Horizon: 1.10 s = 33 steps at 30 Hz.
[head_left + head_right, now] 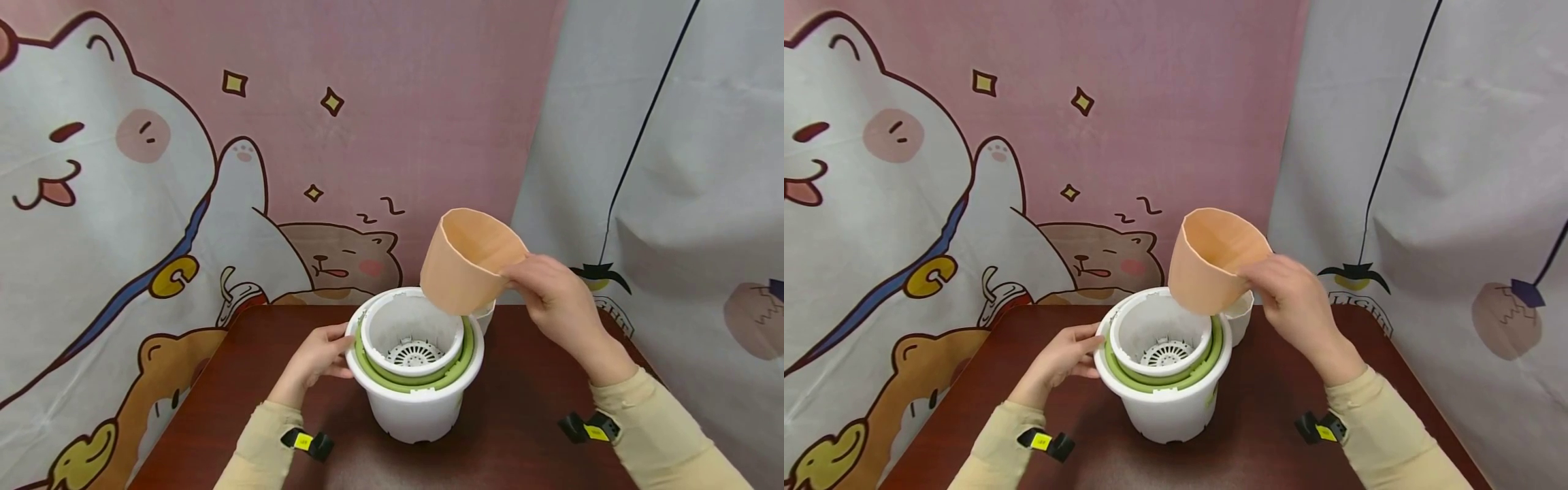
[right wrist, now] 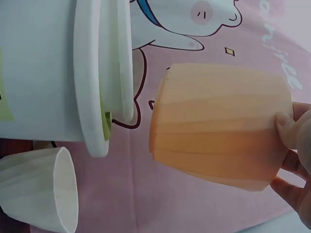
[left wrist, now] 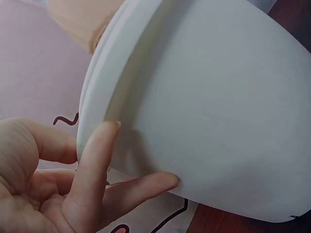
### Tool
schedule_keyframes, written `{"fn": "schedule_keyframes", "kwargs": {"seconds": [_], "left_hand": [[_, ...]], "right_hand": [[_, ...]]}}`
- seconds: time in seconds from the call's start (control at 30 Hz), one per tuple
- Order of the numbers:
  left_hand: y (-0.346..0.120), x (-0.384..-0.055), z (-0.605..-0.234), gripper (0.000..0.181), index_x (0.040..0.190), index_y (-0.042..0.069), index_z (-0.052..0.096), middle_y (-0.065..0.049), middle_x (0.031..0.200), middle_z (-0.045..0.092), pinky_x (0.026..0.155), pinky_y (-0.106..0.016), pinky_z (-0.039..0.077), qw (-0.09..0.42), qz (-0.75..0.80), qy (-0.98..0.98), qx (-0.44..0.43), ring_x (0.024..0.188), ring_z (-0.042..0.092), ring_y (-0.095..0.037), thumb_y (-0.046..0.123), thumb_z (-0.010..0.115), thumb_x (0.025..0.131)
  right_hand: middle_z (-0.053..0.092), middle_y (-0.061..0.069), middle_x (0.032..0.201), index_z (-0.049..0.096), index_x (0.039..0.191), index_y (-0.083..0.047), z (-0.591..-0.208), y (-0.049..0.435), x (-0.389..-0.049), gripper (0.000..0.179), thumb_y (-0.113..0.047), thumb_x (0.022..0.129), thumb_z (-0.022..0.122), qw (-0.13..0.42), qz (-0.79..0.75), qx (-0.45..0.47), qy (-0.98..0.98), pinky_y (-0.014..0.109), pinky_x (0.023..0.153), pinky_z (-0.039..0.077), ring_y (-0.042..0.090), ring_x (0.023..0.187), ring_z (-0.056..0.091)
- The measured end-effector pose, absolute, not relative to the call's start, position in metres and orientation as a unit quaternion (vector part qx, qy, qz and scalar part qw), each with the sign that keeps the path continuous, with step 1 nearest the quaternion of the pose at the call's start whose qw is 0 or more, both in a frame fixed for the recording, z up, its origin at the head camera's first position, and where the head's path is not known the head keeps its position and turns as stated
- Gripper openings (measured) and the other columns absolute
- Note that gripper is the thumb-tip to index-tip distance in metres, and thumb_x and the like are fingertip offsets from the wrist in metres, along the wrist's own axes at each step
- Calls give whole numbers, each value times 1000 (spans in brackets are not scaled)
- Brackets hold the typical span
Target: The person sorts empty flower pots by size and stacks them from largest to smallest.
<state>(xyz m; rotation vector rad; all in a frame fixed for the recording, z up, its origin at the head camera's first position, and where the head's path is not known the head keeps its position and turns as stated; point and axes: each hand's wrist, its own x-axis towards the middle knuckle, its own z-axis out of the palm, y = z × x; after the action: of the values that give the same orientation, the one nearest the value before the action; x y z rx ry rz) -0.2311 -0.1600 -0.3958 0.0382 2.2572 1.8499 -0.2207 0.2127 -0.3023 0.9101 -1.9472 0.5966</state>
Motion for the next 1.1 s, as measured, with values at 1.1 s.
{"fn": "schedule_keyframes", "kwargs": {"seconds": [1.1], "left_hand": [[-159, -231, -398, 46, 143, -3, 48, -16, 101, 65, 56, -36, 61, 104, 627, 772, 1, 67, 68, -23, 12, 56, 100]], "right_hand": [[73, 1, 96, 75, 98, -13, -310, 179, -214, 34, 14, 77, 73, 379, 231, 462, -768, 34, 109, 42, 28, 98, 67]]}}
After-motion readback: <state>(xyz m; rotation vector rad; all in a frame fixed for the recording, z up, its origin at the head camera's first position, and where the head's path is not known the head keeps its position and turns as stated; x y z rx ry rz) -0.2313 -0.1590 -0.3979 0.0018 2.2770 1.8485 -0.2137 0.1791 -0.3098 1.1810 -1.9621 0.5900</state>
